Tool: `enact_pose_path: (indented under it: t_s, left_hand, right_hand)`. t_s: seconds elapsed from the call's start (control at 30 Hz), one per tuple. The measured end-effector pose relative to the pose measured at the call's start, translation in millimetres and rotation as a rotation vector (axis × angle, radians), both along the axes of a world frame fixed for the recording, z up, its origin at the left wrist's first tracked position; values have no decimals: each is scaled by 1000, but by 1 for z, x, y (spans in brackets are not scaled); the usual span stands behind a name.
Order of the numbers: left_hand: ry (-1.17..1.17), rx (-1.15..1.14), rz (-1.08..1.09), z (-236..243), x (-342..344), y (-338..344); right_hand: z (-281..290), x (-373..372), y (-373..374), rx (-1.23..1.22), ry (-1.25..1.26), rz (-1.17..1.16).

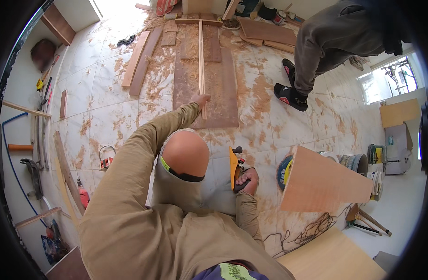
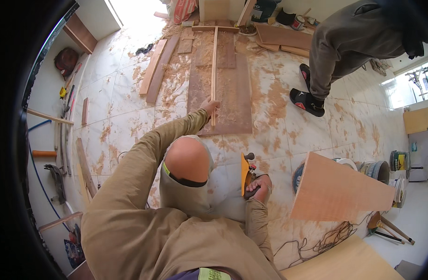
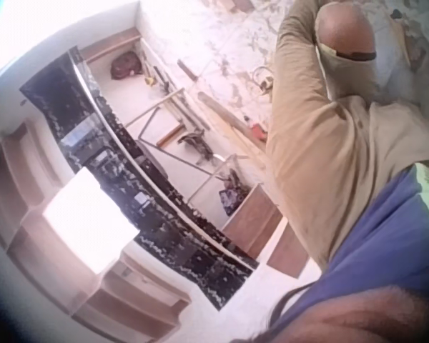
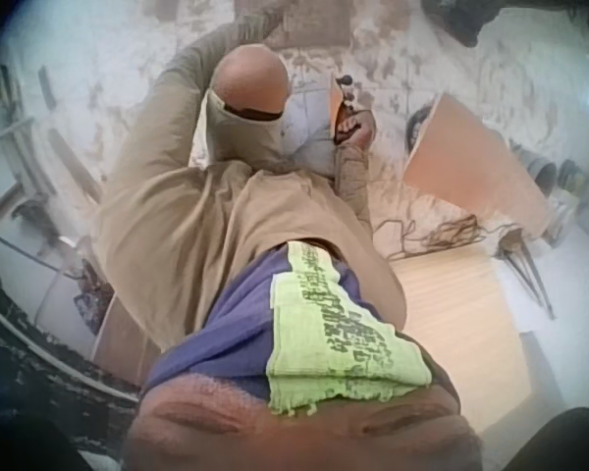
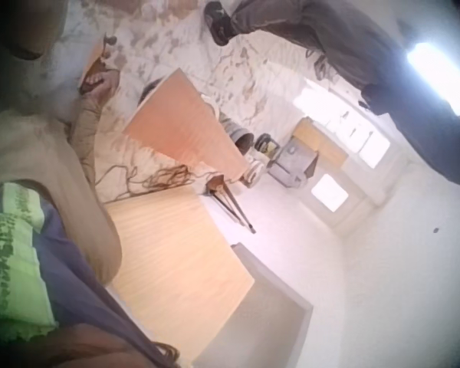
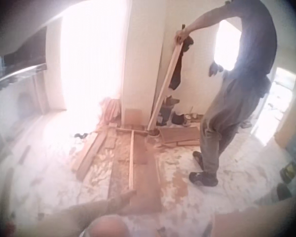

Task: The recorder uses a hand plane on a wooden board and then hammers pieces of wood together.

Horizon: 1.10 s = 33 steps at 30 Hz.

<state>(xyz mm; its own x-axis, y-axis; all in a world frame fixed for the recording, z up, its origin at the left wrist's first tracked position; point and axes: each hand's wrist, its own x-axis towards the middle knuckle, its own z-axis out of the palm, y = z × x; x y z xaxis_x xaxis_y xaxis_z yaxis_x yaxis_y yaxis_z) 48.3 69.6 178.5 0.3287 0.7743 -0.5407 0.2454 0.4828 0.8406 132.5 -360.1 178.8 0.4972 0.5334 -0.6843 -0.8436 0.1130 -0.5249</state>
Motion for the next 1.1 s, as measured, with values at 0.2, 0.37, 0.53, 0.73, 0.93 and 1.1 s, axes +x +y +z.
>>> enact_pose_path:
  t_s: [0.2, 0.37, 0.53, 0.73, 0.93, 1.1]
  left_hand:
    - [489, 306, -167, -96, 2, -11]
    - [654, 507, -196, -105, 22, -46]
    - [585, 407, -245, -114, 10, -33]
    - [399, 549, -203, -122, 2, -27]
    - [158, 416, -150, -119, -62, -61]
    - [120, 497, -270, -110, -84, -106]
  right_hand:
    - [5, -2, 5, -80, -17, 22]
    - [18, 2, 4, -164, -33, -8]
    - [19, -9, 14, -224, -81, 104]
    - [70, -15, 86, -241, -669, 324]
    - [45, -25, 95, -270, -669, 373]
    - [26, -38, 85, -240, -619, 395]
